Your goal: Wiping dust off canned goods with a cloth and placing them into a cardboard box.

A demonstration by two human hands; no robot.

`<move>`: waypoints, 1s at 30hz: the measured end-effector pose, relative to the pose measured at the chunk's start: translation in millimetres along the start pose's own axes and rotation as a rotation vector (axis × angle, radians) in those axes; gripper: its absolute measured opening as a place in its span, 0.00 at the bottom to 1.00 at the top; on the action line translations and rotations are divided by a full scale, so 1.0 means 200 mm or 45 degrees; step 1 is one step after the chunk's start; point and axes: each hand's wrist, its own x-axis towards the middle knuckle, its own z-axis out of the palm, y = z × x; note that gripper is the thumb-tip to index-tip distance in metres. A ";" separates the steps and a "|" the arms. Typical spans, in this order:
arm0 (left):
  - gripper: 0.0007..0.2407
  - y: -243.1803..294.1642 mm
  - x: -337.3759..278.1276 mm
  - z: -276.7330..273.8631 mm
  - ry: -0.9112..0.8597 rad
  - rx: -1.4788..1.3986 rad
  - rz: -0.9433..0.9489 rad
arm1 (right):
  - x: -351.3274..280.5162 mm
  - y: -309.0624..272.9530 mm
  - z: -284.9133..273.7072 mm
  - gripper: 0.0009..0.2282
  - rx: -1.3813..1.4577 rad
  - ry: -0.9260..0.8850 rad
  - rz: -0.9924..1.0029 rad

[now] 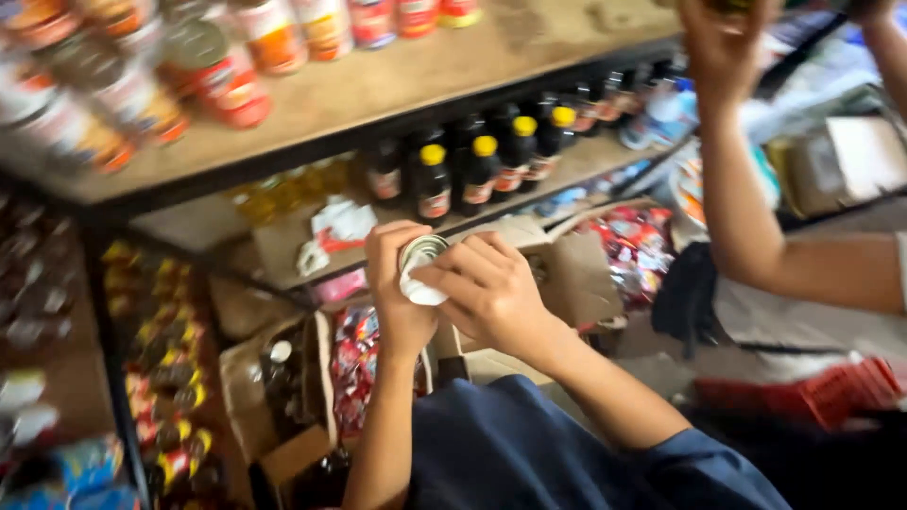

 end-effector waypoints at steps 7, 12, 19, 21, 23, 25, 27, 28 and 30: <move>0.17 0.02 0.04 0.27 -0.145 -0.272 -0.012 | -0.11 0.08 -0.22 0.06 -0.203 -0.002 0.139; 0.17 0.07 0.06 0.33 -0.135 -0.151 0.044 | -0.19 0.17 -0.22 0.10 -0.428 0.042 0.212; 0.21 0.09 0.12 0.13 0.007 0.125 0.093 | -0.07 0.11 -0.20 0.06 -0.438 -0.033 0.171; 0.20 0.05 0.13 0.09 0.059 0.152 0.098 | -0.02 0.11 -0.17 0.05 -0.386 -0.092 0.121; 0.19 0.03 0.11 0.06 0.100 0.183 0.092 | 0.02 0.09 -0.15 0.08 -0.495 -0.122 0.126; 0.19 0.04 0.10 0.02 0.115 0.195 0.079 | 0.02 0.09 -0.08 0.07 -0.449 -0.089 0.138; 0.20 0.06 0.11 -0.02 0.139 0.210 0.070 | 0.03 0.08 -0.04 0.07 -0.401 -0.055 0.141; 0.21 0.07 0.11 -0.05 0.142 0.233 0.068 | 0.04 0.07 -0.03 0.06 -0.323 -0.010 0.105; 0.23 0.06 0.12 -0.08 0.154 0.268 0.062 | 0.05 0.04 -0.01 0.06 -0.232 0.032 0.061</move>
